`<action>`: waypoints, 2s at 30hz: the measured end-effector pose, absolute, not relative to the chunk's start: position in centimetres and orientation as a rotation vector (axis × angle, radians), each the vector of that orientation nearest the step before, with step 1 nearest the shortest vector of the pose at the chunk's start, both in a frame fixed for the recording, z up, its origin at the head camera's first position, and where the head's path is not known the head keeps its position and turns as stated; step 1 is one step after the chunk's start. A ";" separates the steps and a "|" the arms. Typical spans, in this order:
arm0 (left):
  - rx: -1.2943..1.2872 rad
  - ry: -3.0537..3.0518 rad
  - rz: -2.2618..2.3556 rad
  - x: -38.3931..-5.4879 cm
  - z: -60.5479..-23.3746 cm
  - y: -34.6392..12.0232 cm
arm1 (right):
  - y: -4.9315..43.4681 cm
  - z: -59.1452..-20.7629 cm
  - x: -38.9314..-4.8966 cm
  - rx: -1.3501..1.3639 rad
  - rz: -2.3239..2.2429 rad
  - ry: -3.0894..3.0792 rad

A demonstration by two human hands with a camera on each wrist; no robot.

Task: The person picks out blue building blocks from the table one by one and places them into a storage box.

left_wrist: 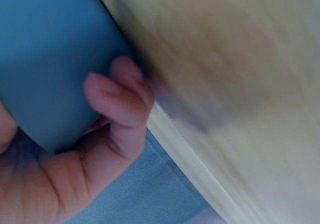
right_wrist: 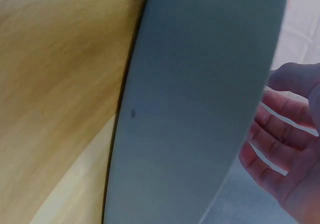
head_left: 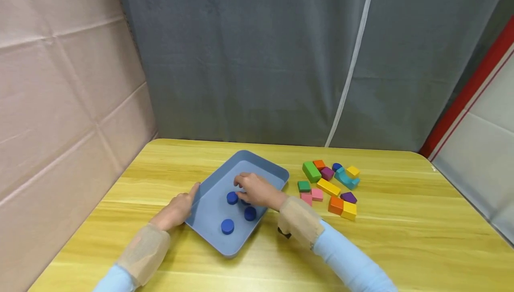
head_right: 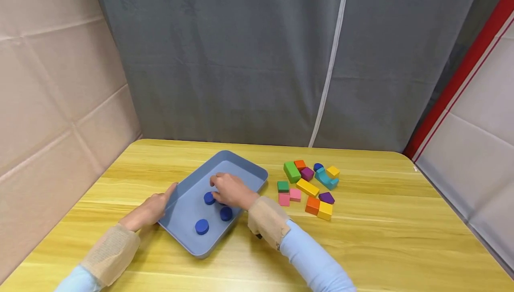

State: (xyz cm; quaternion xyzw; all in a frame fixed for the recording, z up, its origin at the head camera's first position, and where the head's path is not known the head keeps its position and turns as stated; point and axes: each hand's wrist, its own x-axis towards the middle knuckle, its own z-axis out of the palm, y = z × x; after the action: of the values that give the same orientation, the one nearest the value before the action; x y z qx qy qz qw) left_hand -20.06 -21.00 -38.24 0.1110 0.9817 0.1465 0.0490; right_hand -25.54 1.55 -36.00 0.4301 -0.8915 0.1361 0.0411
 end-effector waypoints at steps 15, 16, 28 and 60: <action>0.339 2.978 0.438 -20.2 -38.2 -21.1 | 4.9 -35.3 -26.1 1.211 0.559 -2.647; 0.337 2.978 0.437 -20.2 -38.2 -21.1 | 5.2 -35.2 -26.2 1.197 0.565 -2.648; 0.357 2.985 0.432 -20.1 -38.2 -21.1 | 8.5 -34.5 -26.8 1.106 0.656 -2.579; 0.337 2.969 0.434 -20.1 -38.0 -21.4 | 16.0 -34.8 -29.2 0.767 0.627 -2.634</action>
State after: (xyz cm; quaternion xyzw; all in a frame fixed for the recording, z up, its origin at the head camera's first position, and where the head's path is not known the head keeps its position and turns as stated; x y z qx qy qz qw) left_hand -20.08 -21.37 -38.03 0.1113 0.9815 0.1435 0.0609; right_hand -29.17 15.98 -34.77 0.2690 -0.9234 0.2199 0.1631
